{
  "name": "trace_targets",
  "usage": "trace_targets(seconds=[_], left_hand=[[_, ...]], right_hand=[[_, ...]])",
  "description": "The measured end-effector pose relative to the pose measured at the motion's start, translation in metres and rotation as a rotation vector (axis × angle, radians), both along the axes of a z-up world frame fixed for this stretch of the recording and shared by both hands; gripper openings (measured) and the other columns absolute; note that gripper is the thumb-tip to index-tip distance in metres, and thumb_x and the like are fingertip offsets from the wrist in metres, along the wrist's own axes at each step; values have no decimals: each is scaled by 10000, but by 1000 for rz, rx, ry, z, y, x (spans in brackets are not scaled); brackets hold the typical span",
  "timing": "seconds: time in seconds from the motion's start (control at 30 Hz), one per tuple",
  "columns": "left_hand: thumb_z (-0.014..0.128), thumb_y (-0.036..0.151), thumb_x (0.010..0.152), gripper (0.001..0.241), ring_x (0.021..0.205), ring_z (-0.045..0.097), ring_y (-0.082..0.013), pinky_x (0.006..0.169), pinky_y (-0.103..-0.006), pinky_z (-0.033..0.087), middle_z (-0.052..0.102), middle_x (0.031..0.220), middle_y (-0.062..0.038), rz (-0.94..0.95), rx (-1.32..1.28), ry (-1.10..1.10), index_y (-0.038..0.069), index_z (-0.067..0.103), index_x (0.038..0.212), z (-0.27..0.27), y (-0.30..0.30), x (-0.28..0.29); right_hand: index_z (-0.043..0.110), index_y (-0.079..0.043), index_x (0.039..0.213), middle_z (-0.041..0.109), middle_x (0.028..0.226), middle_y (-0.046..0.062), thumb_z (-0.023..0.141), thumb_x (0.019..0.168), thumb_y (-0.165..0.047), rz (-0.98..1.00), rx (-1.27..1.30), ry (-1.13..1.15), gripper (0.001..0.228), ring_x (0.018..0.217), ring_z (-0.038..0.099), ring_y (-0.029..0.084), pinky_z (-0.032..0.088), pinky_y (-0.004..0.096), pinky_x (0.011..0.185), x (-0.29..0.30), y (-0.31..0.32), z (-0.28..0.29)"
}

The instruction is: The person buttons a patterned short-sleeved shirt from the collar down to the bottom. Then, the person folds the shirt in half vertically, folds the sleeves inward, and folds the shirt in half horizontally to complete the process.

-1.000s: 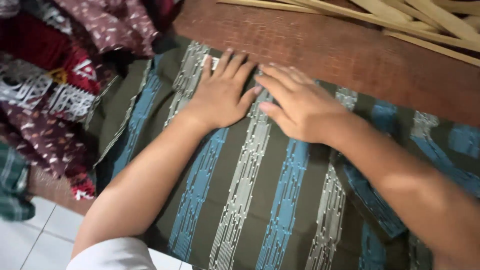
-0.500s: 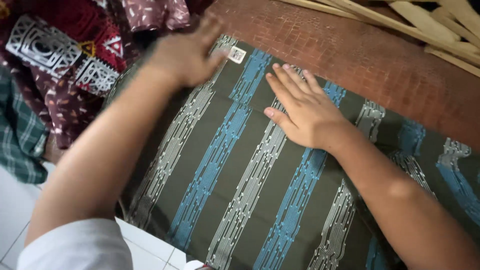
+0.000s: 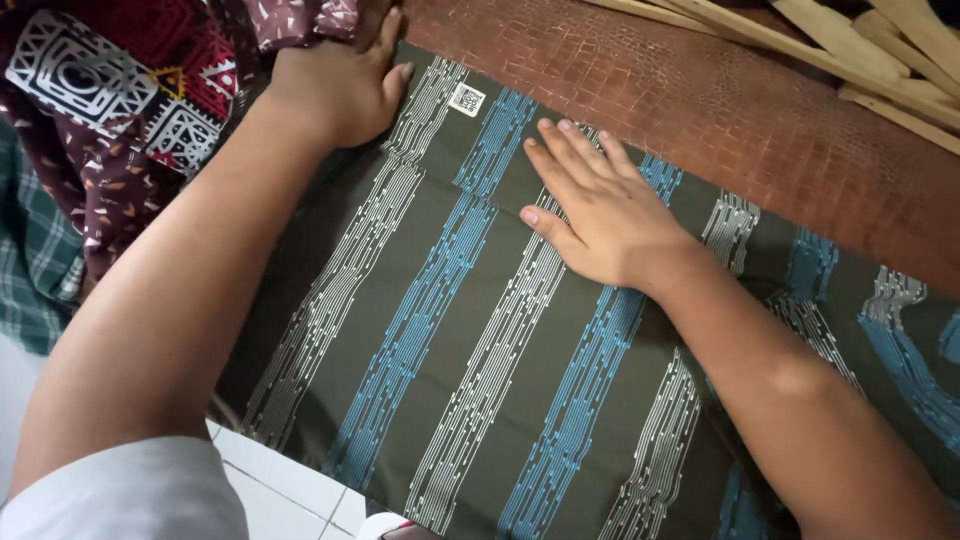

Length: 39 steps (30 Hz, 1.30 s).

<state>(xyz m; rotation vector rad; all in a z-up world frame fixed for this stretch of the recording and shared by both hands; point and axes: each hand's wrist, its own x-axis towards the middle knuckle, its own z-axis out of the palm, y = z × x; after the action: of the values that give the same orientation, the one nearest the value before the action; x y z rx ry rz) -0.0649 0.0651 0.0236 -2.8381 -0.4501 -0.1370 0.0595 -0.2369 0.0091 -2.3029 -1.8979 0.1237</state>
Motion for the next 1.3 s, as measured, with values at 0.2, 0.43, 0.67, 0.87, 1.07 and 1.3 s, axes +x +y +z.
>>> trace_targets(seconds=[0.2,0.43,0.67,0.87,1.07,1.3], left_hand=[[608,255,924,512,1078,650,-310,847,-490,485,640,1364,-123,-212,241,-178,85,561,1405,8,-64,18],[366,554,1040,653,1502,280,-361,1150,-719,116,386,1620,-126,-386,-358,-147,158,430,1555,-18,-91,6],[346,627,1021,699,1514,255,-349,1124,-773,65,390,1627,-92,-344,-345,-171,197,420,1567,-23,-95,5],[361,610,1028,699,1509,286,-351,1114,-769,99,377,1639,-94,-379,-339,-173,176,426,1572,-19,-97,3],[360,600,1028,702,1505,279,-373,1109,-772,103,363,1643,-103,-379,-344,-142,153,429,1565,-14,-98,3],[276,598,1018,732,1541,171,-360,1096,-801,72,237,1695,-76,-351,-362,-7,180,301,1619,-15,-94,9]], right_hand=[[252,-25,1596,181,1690,165,246,1073,-507,7,25,-27,712,1558,103,292,40,497,1237,0,-2,-2],[217,82,1570,129,1678,264,275,1065,-524,-67,16,-37,791,1558,28,335,-6,503,1236,-2,1,-2],[183,37,1593,122,1687,227,225,1054,-578,-102,-39,-56,819,1556,52,333,30,534,1219,0,-1,-4],[122,43,1592,33,1688,246,208,1051,-598,-131,-238,11,843,1554,27,357,66,524,1212,6,-16,15],[175,-40,1595,86,1704,123,161,1046,-492,-91,-315,211,711,1560,81,272,62,420,1243,33,-61,39],[341,-82,1562,275,1674,76,370,1044,-267,-143,-65,348,551,1540,223,252,192,397,1229,42,-122,33]])
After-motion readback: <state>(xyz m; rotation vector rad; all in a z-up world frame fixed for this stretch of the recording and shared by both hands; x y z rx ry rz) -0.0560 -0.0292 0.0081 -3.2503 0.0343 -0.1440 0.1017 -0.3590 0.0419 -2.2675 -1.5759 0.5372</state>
